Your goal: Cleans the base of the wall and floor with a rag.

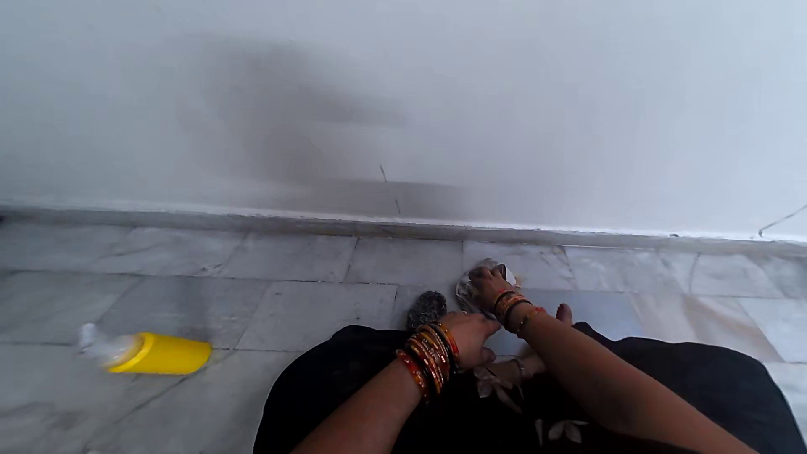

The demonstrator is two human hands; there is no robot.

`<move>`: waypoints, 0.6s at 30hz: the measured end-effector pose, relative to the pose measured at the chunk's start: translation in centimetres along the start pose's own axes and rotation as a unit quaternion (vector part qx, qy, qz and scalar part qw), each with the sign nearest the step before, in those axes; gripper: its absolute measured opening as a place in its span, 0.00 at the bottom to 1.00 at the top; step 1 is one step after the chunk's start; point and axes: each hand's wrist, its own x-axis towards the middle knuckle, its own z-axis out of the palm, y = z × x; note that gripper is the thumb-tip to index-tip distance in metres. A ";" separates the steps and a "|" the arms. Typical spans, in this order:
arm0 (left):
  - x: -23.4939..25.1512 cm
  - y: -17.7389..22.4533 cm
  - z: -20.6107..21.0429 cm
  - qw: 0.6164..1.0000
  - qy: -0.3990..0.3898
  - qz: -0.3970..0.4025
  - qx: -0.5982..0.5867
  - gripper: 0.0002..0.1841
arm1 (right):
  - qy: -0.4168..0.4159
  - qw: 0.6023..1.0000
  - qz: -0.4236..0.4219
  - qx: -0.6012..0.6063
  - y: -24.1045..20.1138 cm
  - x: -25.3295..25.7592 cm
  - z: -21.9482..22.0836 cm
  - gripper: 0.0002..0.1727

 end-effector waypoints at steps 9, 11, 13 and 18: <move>0.3 1.0 1.5 0.999 -0.027 -0.010 0.025 0.32 | 0.008 0.996 -0.071 0.047 0.6 -4.9 2.8 0.37; 0.0 1.2 1.3 0.999 -0.023 -0.002 0.024 0.32 | -0.023 0.997 -0.067 0.036 0.0 -5.4 3.0 0.33; -0.3 1.2 1.0 0.999 -0.018 0.010 0.024 0.32 | -0.036 0.998 -0.047 0.035 -0.7 -5.0 3.0 0.33; -0.1 0.4 0.6 0.999 -0.034 0.024 0.004 0.32 | 0.044 0.997 -0.007 0.058 -1.3 -1.6 1.6 0.34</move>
